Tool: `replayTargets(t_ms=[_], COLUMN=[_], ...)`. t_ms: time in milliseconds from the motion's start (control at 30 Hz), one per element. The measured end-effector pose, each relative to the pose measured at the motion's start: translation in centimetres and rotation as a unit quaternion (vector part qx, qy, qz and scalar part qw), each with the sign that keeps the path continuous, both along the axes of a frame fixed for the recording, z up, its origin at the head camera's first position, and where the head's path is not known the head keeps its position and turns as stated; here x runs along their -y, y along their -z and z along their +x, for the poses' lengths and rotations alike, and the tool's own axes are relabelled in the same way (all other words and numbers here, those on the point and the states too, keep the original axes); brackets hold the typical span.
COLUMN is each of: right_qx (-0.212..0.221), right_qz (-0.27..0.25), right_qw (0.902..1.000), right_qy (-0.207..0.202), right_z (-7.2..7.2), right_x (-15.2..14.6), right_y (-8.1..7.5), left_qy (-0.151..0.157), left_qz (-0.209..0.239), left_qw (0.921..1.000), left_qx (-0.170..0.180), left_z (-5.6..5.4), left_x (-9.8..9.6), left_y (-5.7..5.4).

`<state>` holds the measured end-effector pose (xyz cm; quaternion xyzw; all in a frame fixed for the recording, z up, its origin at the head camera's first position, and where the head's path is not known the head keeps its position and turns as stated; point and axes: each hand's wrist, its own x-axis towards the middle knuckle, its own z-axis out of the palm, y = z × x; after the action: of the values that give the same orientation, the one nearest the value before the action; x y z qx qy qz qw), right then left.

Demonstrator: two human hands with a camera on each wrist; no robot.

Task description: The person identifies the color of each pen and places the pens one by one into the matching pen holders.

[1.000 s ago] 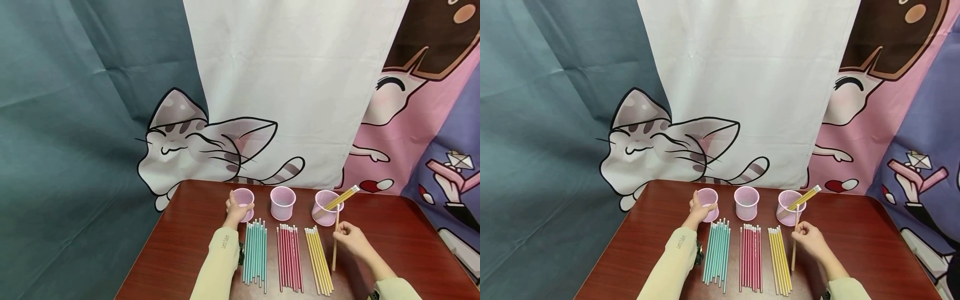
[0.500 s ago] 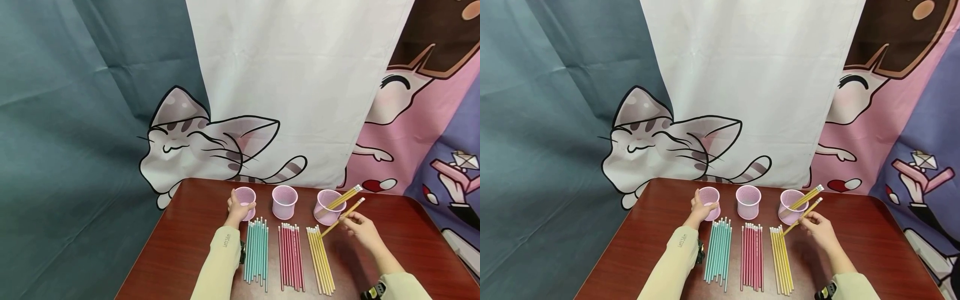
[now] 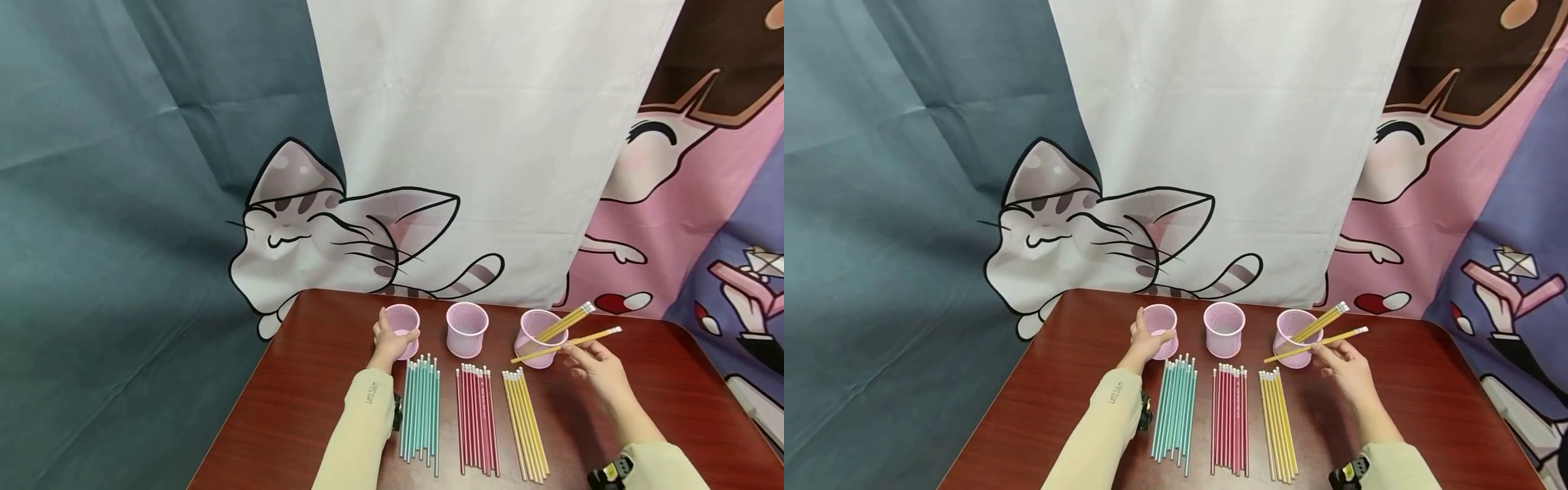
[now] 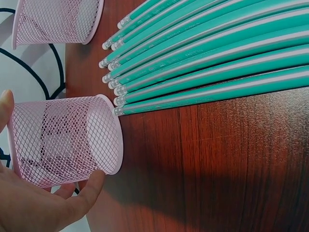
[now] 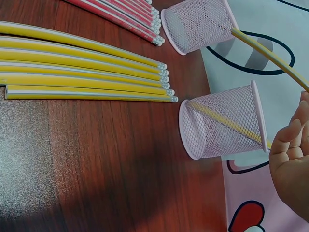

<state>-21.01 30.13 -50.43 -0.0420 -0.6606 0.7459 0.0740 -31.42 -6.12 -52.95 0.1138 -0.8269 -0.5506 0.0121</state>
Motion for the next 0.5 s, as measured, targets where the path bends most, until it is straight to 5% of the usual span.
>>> replayTargets(t_ms=[267, 500], right_qx=[-0.028, -0.033], right_qz=[-0.021, -0.06], right_qw=[0.9994, 0.9976], right_qy=[0.004, -0.001], right_z=[-4.5, -5.0], right_x=[-5.5, -6.2], right_y=[8.7, 8.1], left_qy=[0.002, 0.004], left_qz=[0.0, 0.0], left_qw=[1.0, 1.0], left_qx=[0.0, -0.008], left_z=[0.2, 0.2], left_x=[-0.1, 0.0], left_y=[-0.1, -0.2])
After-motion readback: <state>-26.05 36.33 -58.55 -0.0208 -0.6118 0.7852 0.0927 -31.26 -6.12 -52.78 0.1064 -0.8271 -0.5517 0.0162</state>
